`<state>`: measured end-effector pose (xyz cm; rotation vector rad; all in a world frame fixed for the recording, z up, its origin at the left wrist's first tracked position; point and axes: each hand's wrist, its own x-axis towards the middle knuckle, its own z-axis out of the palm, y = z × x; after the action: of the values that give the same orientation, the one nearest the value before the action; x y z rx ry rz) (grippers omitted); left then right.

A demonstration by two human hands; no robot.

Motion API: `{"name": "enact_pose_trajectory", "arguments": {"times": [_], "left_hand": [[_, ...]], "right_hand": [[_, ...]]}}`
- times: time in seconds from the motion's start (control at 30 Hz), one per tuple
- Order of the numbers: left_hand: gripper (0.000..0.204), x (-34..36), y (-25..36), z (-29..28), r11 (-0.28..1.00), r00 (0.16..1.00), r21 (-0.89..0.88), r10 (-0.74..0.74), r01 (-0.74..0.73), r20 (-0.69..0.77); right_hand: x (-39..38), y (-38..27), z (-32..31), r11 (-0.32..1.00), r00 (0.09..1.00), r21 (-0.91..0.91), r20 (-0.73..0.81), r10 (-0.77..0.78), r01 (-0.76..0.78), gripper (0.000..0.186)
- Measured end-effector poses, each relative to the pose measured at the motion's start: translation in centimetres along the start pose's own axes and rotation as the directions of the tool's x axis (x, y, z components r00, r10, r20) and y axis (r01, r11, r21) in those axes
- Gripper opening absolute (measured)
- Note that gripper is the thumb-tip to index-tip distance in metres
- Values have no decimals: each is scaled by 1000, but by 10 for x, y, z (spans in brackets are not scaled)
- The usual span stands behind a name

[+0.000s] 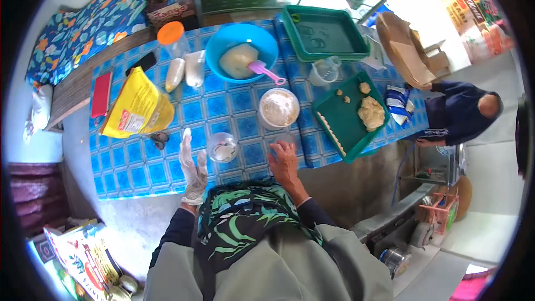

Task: The person weighs flour on a scale, pours it into a container, and mixes liquid in a glass using a spoon.

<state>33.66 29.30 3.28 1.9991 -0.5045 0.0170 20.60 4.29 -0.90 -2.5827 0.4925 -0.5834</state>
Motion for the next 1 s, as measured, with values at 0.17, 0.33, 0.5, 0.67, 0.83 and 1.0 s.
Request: {"name": "enact_pose_trajectory", "arguments": {"times": [0.17,0.33,0.5,0.67,0.83,1.0], "left_hand": [[73,13,18,-15,947,991,316,23,-64,132],[127,2,33,2,916,950,358,72,-184,305],[131,6,23,28,945,957,281,84,-165,277],[118,8,12,32,981,980,176,43,-78,194],[127,8,19,16,995,981,84,28,-45,192],[127,-2,15,0,996,971,82,19,-40,240]], "right_hand": [[0,-12,5,710,834,439,298,463,-551,32],[2,31,-5,902,896,99,203,394,-419,44],[2,16,-3,891,932,-446,282,227,-81,62],[4,35,9,953,952,-289,255,168,-91,47],[4,18,-10,936,907,135,323,268,-325,22],[40,-66,-40,28,771,820,524,362,-571,31]]}}
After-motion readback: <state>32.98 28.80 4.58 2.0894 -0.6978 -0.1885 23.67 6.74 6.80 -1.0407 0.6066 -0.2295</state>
